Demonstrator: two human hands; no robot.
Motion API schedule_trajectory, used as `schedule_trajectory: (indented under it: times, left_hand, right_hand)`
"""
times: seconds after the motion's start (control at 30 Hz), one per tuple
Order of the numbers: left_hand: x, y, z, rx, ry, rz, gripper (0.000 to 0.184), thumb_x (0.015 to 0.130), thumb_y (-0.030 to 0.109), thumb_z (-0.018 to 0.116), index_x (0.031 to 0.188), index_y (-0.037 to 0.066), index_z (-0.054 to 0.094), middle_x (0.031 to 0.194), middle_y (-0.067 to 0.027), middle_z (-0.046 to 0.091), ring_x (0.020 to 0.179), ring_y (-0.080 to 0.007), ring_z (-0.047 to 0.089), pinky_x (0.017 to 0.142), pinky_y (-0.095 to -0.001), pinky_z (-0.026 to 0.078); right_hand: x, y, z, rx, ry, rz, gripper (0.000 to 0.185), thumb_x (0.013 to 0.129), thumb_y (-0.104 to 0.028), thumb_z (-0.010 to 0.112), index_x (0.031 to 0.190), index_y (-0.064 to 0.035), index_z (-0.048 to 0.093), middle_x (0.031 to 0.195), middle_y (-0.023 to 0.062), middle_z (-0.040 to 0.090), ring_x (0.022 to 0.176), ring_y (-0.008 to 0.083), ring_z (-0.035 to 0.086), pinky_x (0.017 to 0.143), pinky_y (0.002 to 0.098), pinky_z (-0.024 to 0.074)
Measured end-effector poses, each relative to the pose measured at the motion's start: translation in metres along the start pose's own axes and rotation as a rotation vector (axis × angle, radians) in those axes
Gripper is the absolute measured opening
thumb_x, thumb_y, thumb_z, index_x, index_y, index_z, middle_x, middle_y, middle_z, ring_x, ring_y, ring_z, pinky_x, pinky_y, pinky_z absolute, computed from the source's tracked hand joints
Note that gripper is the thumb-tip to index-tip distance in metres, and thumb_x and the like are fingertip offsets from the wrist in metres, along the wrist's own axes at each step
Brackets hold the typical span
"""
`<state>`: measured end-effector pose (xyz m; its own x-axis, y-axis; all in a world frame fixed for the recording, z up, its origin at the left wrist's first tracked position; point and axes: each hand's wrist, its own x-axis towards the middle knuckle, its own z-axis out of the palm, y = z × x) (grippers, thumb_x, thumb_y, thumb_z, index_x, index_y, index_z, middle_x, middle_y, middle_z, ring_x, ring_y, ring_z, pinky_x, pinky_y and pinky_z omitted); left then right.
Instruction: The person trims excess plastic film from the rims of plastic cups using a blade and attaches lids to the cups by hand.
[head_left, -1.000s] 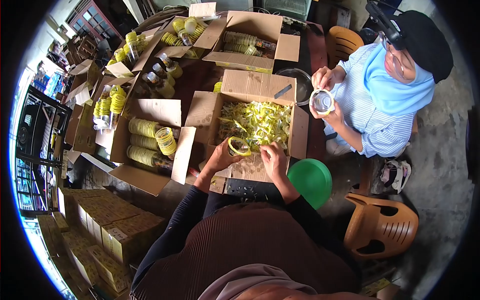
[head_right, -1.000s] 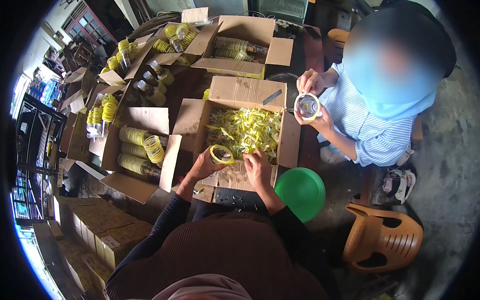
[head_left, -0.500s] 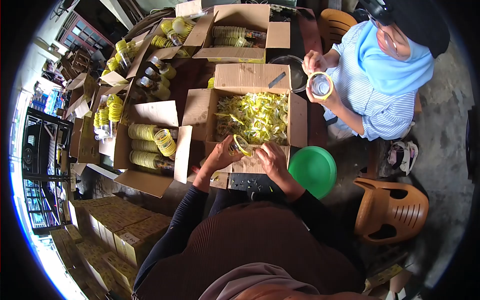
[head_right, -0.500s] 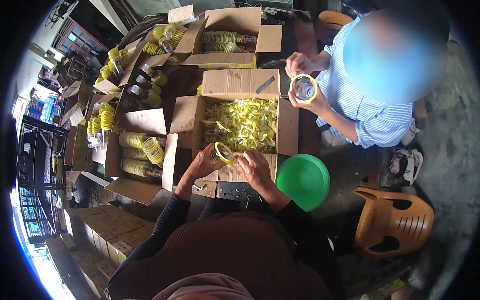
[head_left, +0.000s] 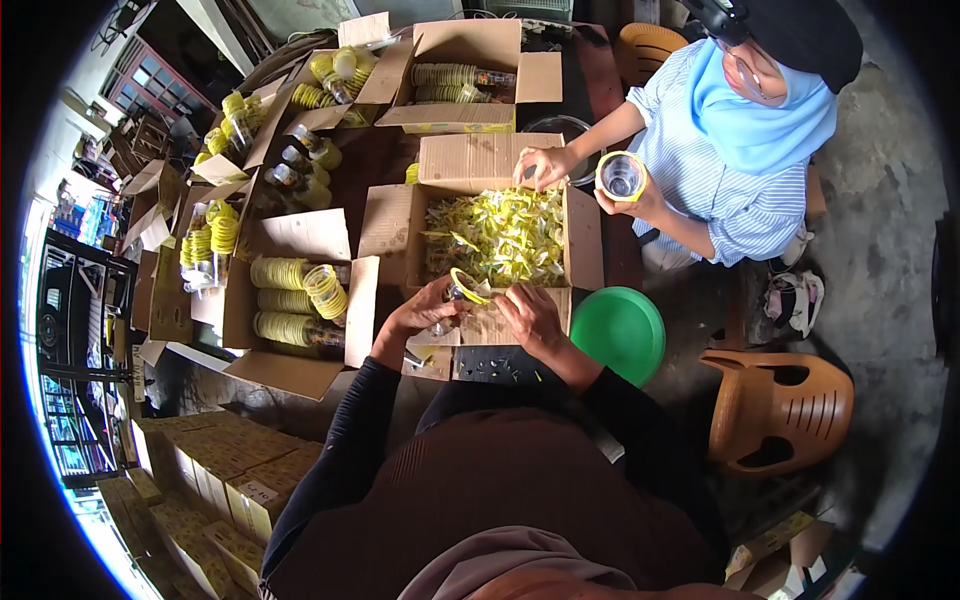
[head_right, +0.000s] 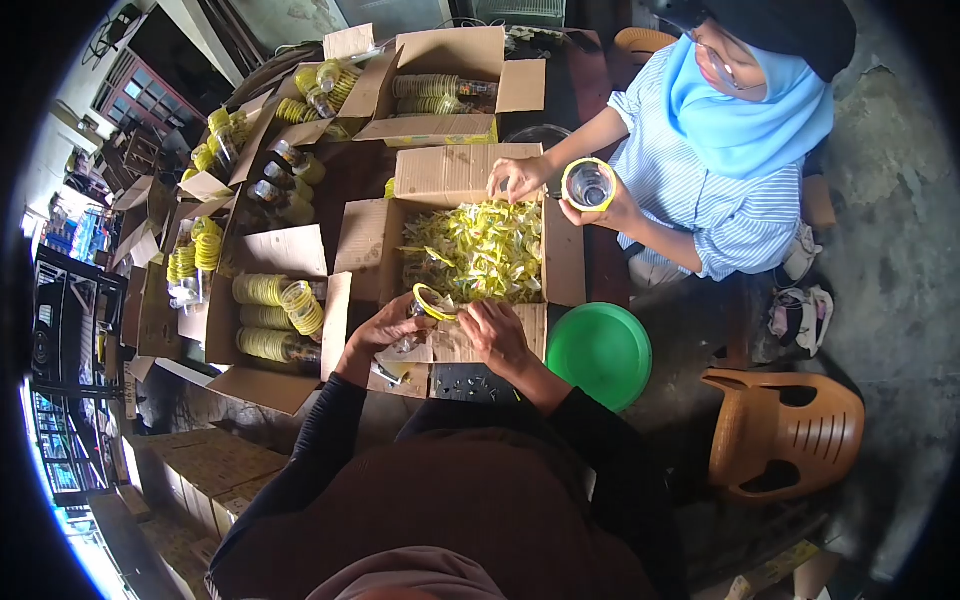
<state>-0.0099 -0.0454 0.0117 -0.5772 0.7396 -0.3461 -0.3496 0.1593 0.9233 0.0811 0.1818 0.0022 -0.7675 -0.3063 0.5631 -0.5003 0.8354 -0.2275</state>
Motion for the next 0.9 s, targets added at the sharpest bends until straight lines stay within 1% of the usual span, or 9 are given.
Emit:
schedule_trajectory:
  times: [0.07, 0.13, 0.27, 0.3, 0.33, 0.4, 0.53, 0.73, 0.9]
  left_hand:
    - [0.001, -0.001, 0.000, -0.046, -0.009, 0.056, 0.065, 0.073, 0.031, 0.084, 0.122, 0.002, 0.052, 0.099, -0.0042, 0.064, 0.085, -0.0116, 0.057, 0.075, -0.0294, 0.049]
    - [0.001, 0.004, 0.004, 0.421, 0.077, 0.116, 0.067, 0.071, 0.029, 0.085, 0.123, 0.003, 0.051, 0.099, -0.0041, 0.064, 0.086, -0.0139, 0.059, 0.077, -0.0312, 0.049]
    - [0.007, -0.009, -0.004, 0.646, 0.164, 0.227, 0.061, 0.071, 0.013, 0.083, 0.122, 0.004, 0.052, 0.100, -0.0030, 0.064, 0.089, -0.0121, 0.058, 0.077, -0.0295, 0.049]
    - [0.008, -0.008, -0.003, 0.528, 0.137, 0.361, 0.057, 0.073, 0.012, 0.081, 0.122, 0.006, 0.052, 0.095, -0.0052, 0.066, 0.082, -0.0107, 0.060, 0.071, -0.0277, 0.051]
    - [0.004, -0.006, -0.012, 0.053, -0.056, 0.165, 0.055, 0.074, 0.012, 0.080, 0.121, 0.004, 0.052, 0.091, -0.0072, 0.067, 0.073, -0.0095, 0.062, 0.063, -0.0255, 0.051]
    - [-0.001, 0.006, -0.017, 0.306, -0.036, 0.116, 0.051, 0.075, 0.013, 0.079, 0.117, 0.002, 0.053, 0.085, -0.0079, 0.067, 0.065, -0.0100, 0.063, 0.054, -0.0244, 0.051]
    - [-0.018, 0.022, -0.021, -0.193, -0.101, -0.018, 0.044, 0.075, 0.014, 0.078, 0.109, 0.002, 0.052, 0.084, -0.0072, 0.065, 0.066, -0.0148, 0.063, 0.051, -0.0279, 0.051]
    - [0.018, -0.006, -0.044, 0.263, -0.070, 0.358, 0.053, 0.075, 0.017, 0.080, 0.114, 0.002, 0.047, 0.081, -0.0054, 0.065, 0.072, -0.0116, 0.064, 0.059, -0.0279, 0.052]
    - [0.002, 0.016, -0.051, -0.004, -0.214, 0.135, 0.053, 0.076, 0.018, 0.079, 0.116, 0.002, 0.048, 0.080, -0.0048, 0.064, 0.067, -0.0117, 0.063, 0.057, -0.0274, 0.052]
  right_hand:
    - [0.000, -0.002, 0.005, 0.013, 0.022, -0.006, 0.018, 0.070, -0.007, 0.064, 0.088, -0.0053, 0.062, 0.089, 0.0062, 0.053, 0.086, 0.0227, 0.056, 0.073, 0.0371, 0.0472]
    - [0.001, -0.005, 0.010, 0.147, -0.066, 0.169, 0.020, 0.066, -0.003, 0.065, 0.086, -0.0057, 0.061, 0.089, 0.0078, 0.053, 0.087, 0.0258, 0.057, 0.074, 0.0384, 0.0473]
    - [0.004, -0.014, 0.016, 0.157, -0.052, 0.272, 0.022, 0.063, 0.001, 0.064, 0.083, -0.0060, 0.060, 0.086, 0.0085, 0.053, 0.086, 0.0284, 0.056, 0.075, 0.0404, 0.0472]
    - [0.007, -0.015, 0.014, 0.095, -0.016, 0.169, 0.020, 0.065, 0.001, 0.063, 0.083, -0.0059, 0.060, 0.084, 0.0081, 0.053, 0.085, 0.0275, 0.055, 0.074, 0.0401, 0.0471]
    - [0.007, -0.012, 0.016, 0.038, 0.001, 0.054, 0.019, 0.067, 0.000, 0.062, 0.085, -0.0059, 0.061, 0.084, 0.0076, 0.053, 0.084, 0.0263, 0.056, 0.074, 0.0396, 0.0471]
    - [0.012, -0.011, 0.012, 0.002, 0.008, -0.052, 0.016, 0.071, -0.001, 0.061, 0.086, -0.0057, 0.063, 0.085, 0.0074, 0.053, 0.083, 0.0253, 0.056, 0.072, 0.0391, 0.0472]
    - [0.033, -0.010, 0.005, -0.026, -0.009, -0.116, 0.014, 0.074, -0.002, 0.062, 0.087, -0.0055, 0.064, 0.085, 0.0081, 0.054, 0.083, 0.0262, 0.056, 0.072, 0.0392, 0.0475]
    - [0.051, -0.018, 0.010, 0.143, -0.081, 0.272, 0.009, 0.077, -0.002, 0.061, 0.086, -0.0043, 0.064, 0.087, 0.0098, 0.055, 0.085, 0.0291, 0.057, 0.074, 0.0395, 0.0483]
    - [0.058, -0.018, 0.002, -0.089, -0.091, -0.143, 0.009, 0.078, -0.003, 0.062, 0.086, -0.0016, 0.062, 0.086, 0.0086, 0.055, 0.085, 0.0266, 0.057, 0.072, 0.0391, 0.0482]
